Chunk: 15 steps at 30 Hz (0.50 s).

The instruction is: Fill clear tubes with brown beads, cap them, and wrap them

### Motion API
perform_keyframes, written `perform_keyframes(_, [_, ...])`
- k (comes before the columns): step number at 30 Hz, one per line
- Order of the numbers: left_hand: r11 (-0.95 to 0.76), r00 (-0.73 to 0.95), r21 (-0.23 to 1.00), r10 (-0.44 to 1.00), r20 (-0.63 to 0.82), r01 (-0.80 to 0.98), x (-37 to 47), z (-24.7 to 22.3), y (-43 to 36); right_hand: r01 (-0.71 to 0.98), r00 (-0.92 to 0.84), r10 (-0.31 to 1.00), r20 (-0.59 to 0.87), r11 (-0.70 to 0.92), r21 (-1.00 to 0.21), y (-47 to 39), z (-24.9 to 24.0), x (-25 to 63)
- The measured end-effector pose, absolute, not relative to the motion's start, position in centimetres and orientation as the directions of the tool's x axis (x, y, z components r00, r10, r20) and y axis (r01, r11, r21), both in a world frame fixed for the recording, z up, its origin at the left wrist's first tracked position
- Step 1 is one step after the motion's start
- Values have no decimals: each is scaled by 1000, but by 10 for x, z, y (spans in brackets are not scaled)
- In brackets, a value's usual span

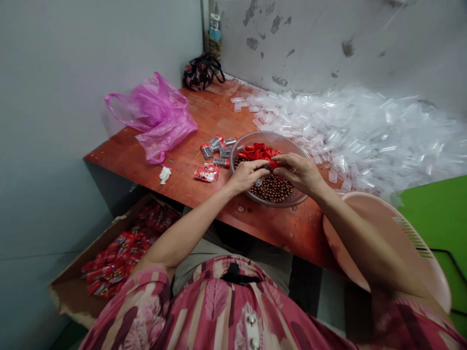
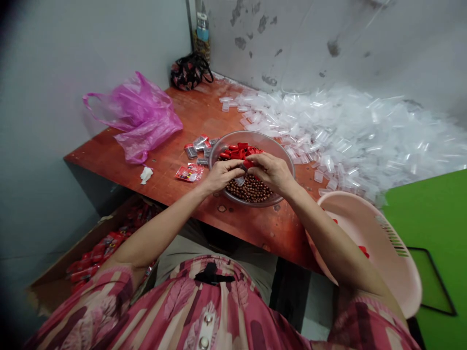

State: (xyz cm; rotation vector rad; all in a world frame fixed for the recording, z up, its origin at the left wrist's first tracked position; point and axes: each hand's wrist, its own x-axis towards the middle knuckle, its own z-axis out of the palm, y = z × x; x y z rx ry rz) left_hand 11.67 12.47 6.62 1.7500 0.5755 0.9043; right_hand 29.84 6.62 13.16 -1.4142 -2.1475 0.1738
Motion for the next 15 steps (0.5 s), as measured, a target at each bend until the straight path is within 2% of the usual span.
perform_keyframes(9, [-439,519,894,786,335,88,116,64,115,874,-387,845,369,464,-146,59,124,293])
perform_keyframes(15, [-519,513,850,756,408,88,114,60,112,844,-469,812,347,528,-97,60,124,293])
